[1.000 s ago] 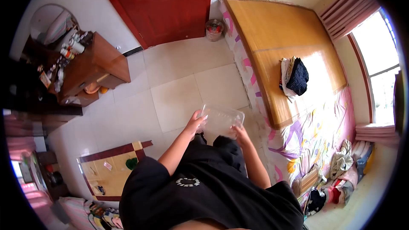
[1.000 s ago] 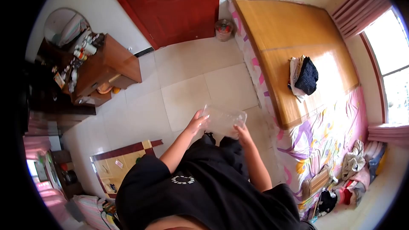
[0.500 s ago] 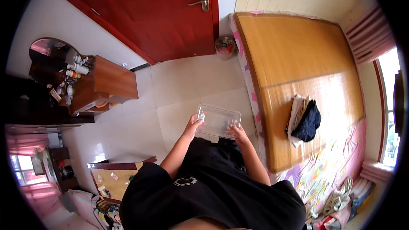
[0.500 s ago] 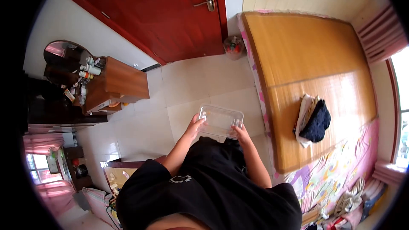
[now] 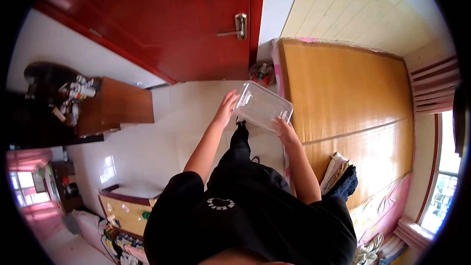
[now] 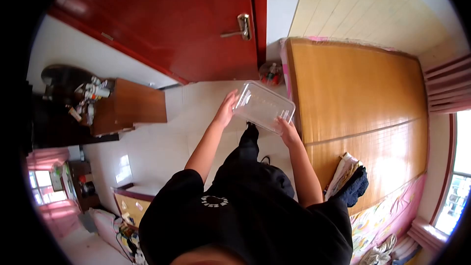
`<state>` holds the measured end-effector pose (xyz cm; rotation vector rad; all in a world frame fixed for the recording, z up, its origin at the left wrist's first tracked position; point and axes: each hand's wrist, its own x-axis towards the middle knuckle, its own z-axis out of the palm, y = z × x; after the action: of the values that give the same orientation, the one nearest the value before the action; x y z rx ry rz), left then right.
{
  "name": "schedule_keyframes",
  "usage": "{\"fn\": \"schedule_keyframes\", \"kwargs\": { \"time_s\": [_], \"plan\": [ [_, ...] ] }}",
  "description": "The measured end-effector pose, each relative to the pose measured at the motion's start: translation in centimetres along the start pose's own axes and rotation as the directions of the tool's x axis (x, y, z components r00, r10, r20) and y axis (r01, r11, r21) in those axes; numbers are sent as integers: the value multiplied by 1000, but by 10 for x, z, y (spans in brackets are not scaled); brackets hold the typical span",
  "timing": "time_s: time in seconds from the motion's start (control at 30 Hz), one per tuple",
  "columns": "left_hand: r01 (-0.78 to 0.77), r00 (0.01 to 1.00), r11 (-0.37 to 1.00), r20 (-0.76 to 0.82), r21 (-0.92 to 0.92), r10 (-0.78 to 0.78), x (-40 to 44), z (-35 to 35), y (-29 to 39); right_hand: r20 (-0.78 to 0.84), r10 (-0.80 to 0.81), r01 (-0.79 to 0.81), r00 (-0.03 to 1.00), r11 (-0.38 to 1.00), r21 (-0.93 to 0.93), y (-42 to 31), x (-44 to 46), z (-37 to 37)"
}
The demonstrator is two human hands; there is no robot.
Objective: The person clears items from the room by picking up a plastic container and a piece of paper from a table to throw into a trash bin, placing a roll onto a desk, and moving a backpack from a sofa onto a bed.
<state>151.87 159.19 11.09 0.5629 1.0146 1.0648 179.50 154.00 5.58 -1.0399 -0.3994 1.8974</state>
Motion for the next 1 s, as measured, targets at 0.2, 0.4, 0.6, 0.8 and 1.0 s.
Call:
{"fn": "schedule_keyframes", "kwargs": {
  "time_s": [0.2,0.4,0.6,0.8,1.0],
  "plan": [
    [-83,986,805,-166,-587,-19,194,-4,80,-182,-99,114,978,991,73,-64,39,45],
    [-184,964,625,-265,-759,-38,271,6,117,-260,-216,213,941,976,-42,-112,81,56],
    [-224,944,622,-326,-751,-55,248,14,113,-139,83,-47,987,968,248,-138,99,32],
    [-270,921,650,-387,-710,-40,150,-3,68,-15,263,-258,965,954,151,-162,127,-4],
    [-472,729,773,-680,-424,73,-7,-42,-2,159,444,-438,882,896,-76,-189,182,-6]
  ]
}}
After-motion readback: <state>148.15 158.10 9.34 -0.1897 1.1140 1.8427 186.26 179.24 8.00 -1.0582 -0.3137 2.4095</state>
